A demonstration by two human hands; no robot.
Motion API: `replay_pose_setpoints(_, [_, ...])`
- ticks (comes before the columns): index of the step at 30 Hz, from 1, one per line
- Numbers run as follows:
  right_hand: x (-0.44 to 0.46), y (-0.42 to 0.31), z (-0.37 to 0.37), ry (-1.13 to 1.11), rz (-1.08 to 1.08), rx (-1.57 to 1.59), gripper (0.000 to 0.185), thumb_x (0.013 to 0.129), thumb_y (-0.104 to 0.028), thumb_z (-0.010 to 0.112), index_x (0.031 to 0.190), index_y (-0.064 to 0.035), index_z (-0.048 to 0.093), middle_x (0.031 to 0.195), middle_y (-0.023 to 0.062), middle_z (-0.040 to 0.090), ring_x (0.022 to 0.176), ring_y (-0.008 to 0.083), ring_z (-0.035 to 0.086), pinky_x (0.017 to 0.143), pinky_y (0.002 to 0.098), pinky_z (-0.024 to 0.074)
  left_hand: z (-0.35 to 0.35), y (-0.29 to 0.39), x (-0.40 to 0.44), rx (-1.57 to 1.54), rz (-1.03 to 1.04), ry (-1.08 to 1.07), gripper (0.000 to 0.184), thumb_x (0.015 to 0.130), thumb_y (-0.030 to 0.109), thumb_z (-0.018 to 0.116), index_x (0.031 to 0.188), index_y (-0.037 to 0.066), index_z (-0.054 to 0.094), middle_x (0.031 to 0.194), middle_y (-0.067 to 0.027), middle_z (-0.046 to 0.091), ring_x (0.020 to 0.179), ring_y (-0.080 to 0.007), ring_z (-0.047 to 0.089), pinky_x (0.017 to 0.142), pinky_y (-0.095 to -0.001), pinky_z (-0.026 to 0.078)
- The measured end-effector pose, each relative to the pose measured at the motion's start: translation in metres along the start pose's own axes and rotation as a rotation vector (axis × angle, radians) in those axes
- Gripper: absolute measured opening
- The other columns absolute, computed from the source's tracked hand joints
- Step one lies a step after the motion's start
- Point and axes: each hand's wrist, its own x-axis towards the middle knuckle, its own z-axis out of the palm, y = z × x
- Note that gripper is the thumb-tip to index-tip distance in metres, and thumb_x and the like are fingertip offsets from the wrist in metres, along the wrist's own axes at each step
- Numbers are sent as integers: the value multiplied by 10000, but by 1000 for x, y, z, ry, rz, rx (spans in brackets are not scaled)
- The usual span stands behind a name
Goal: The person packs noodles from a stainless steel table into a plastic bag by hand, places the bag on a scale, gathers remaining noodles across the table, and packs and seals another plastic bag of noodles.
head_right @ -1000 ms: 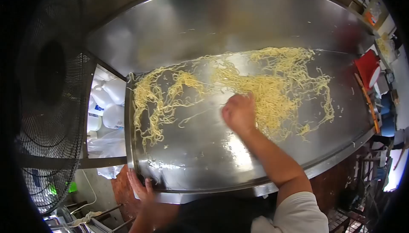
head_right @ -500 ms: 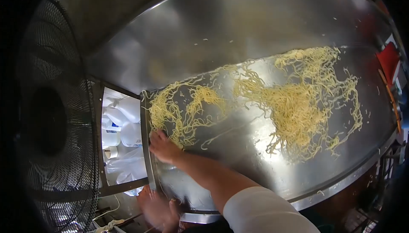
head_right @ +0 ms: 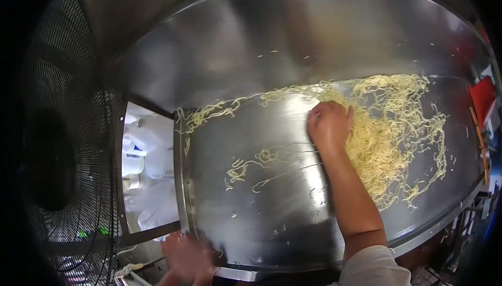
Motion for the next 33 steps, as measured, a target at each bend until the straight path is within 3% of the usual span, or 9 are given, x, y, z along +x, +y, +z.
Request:
replay_pose_setpoints(4, [-19,-105,61,-232,-328,386,108,700,-162,722,761,-88,671,907,107,635,898,290,604,805,427,477,31,18,-4,-486,-115,524,806,925,528,432,1436,-70,256,1462,-295,293,1361,-490,247,1111,-560,175])
replay_pose_setpoints(6, [-23,-164,88,-441,-554,435,463,757,-248,722,1171,-83,593,1168,124,584,1170,291,511,995,421,404,20,25,-1,-530,-165,559,817,921,535,434,1433,-76,255,1452,-294,310,1354,-496,255,1112,-558,174])
replay_pose_setpoints(10, [1,-247,153,-220,-778,366,724,794,-322,670,1402,-59,378,1419,149,370,1279,293,395,1037,412,359,18,26,0,-506,-164,544,823,920,526,443,1429,-91,250,1444,-298,319,1351,-495,264,1110,-556,185])
replay_pose_setpoints(16, [16,-275,200,-314,-503,397,374,811,-153,566,1173,-60,581,1113,118,569,1034,265,560,868,400,450,20,29,1,-492,-163,541,801,924,500,457,1423,-96,265,1444,-302,322,1348,-481,286,1099,-551,222])
replay_pose_setpoints(22, [31,-212,189,-260,-614,248,139,799,-125,528,806,-102,665,935,78,607,921,246,585,802,388,467,35,20,1,-386,-182,457,767,944,474,443,1429,-92,262,1445,-293,327,1350,-479,288,1099,-548,220])
replay_pose_setpoints(26, [50,-60,139,-82,-610,115,110,809,-125,539,815,-79,639,903,123,606,913,297,581,827,432,467,-6,33,4,-541,-127,541,767,941,471,449,1433,-86,257,1459,-282,313,1363,-472,266,1108,-543,204])
replay_pose_setpoints(29, [62,48,52,-93,-279,-35,115,825,-115,520,819,-42,609,915,156,588,922,352,560,811,457,462,104,-11,3,-625,-182,483,775,938,478,447,1435,-84,254,1464,-276,310,1367,-466,259,1118,-534,196])
replay_pose_setpoints(31, [74,104,24,-67,106,-249,155,860,-141,506,819,-70,638,908,138,642,891,318,620,832,414,482,116,-9,6,-524,-172,469,778,935,481,447,1435,-82,253,1466,-273,309,1371,-463,253,1123,-530,189])
replay_pose_setpoints(33, [84,101,-32,-341,62,-576,181,827,-199,576,900,-83,694,904,131,687,887,294,657,817,395,505,68,8,7,-435,-170,481,780,929,480,452,1436,-79,256,1465,-272,310,1375,-459,245,1126,-530,180])
